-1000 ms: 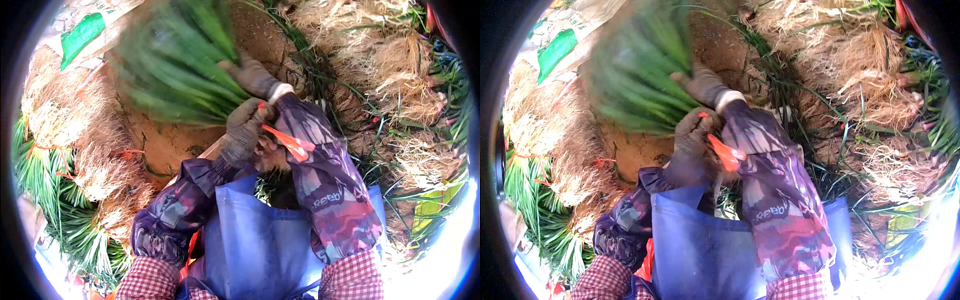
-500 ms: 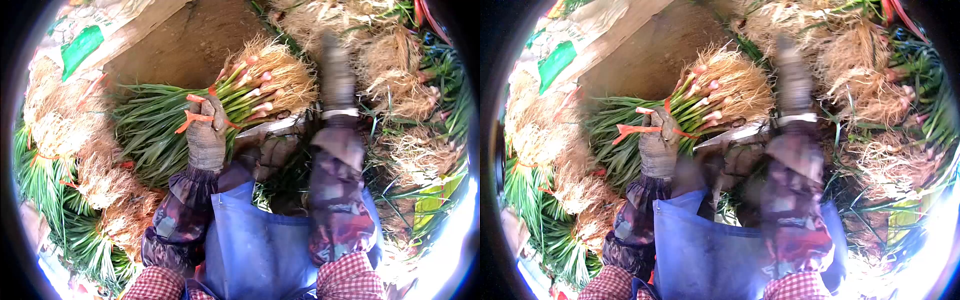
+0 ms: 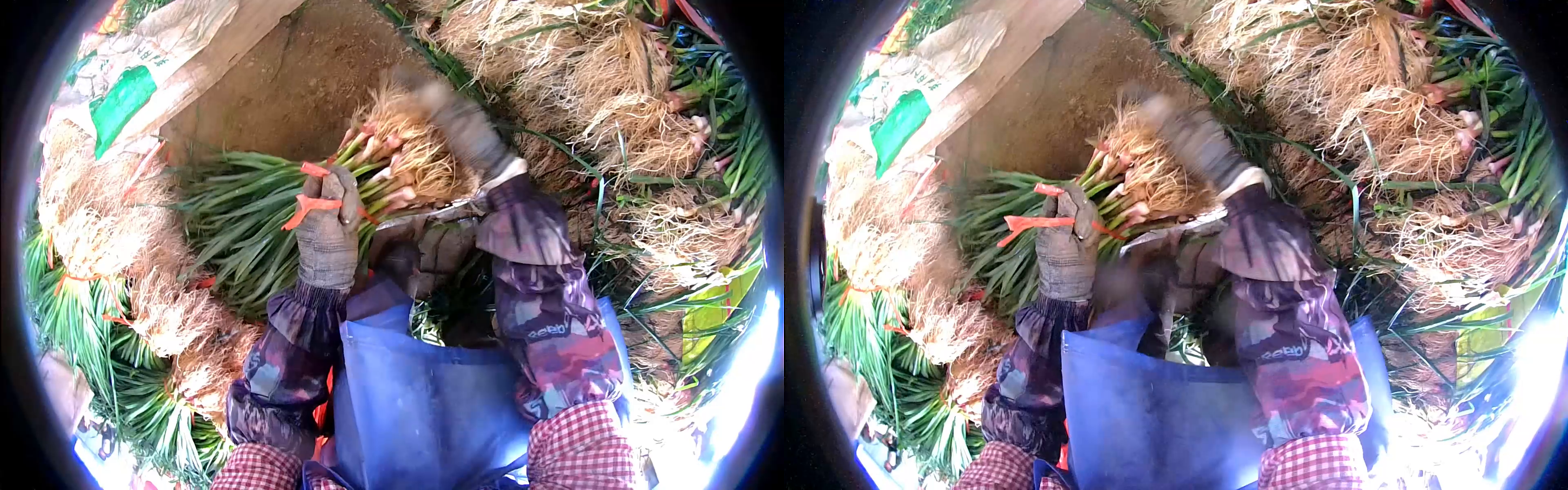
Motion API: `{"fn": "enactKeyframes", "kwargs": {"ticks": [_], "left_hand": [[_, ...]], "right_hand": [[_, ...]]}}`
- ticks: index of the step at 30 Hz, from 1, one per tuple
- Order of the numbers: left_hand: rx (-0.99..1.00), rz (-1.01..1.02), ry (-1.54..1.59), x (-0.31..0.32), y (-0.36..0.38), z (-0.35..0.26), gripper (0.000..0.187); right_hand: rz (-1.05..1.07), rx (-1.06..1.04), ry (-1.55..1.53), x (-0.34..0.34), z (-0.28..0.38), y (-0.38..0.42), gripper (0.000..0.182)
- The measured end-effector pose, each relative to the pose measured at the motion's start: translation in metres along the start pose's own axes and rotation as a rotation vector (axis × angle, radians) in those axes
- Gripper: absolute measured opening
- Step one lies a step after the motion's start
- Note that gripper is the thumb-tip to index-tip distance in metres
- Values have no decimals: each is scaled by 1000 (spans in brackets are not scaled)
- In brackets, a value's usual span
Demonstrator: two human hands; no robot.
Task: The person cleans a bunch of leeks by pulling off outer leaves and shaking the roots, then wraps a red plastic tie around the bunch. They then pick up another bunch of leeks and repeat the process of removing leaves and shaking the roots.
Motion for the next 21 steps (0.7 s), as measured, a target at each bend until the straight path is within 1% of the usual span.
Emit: {"fn": "enactKeyframes", "kwargs": {"ticks": [2,3,4,5,6,7,10,11,12,14,15,17,19,20,21], "left_hand": [[9,-66,-14,14,1,-6,28],[24,-86,-22,19,-3,-10,28],[7,-52,52,20,-5,-7,27],[-6,-17,126,17,-8,-4,26],[-27,24,198,17,-11,0,25],[-42,-4,65,16,-8,-4,25],[17,-61,62,21,-10,-11,24],[14,-50,52,26,-11,-14,23],[26,-64,53,31,-14,-12,22],[51,-85,47,37,-22,-8,21],[-12,43,193,42,-22,-11,19],[13,51,86,40,-22,-17,21],[35,21,22,47,-23,-24,23],[37,-1,5,51,-23,-24,23],[75,48,-8,55,-26,-17,23]], "right_hand": [[-191,-4,-507,18,25,10,42],[-183,-140,-211,35,31,7,41],[-176,-266,91,44,40,9,40],[-139,-197,228,42,34,8,42],[-174,-180,19,21,29,12,43],[-201,-156,-200,-2,21,21,44],[-693,-72,-333,-73,19,59,45],[-786,-33,-328,-84,7,67,47],[-794,0,-293,-83,-7,68,49],[-725,61,-254,-76,-37,59,53],[-671,87,-250,-71,-46,53,55],[-578,99,-313,-69,-59,43,59],[-531,53,-470,-70,-63,48,63],[-722,-5,-714,-69,-36,61,57],[-780,2,-724,-65,-29,69,56]]}}
Point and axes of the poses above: each hand's wrist, its own y-axis away from the middle knuckle, its own x-axis out of the palm, z = x × y, the point moved 8 cm from there along -y, towards the middle knuckle, and after that the axes turned 3 degrees about x, right-handed, at the moved point
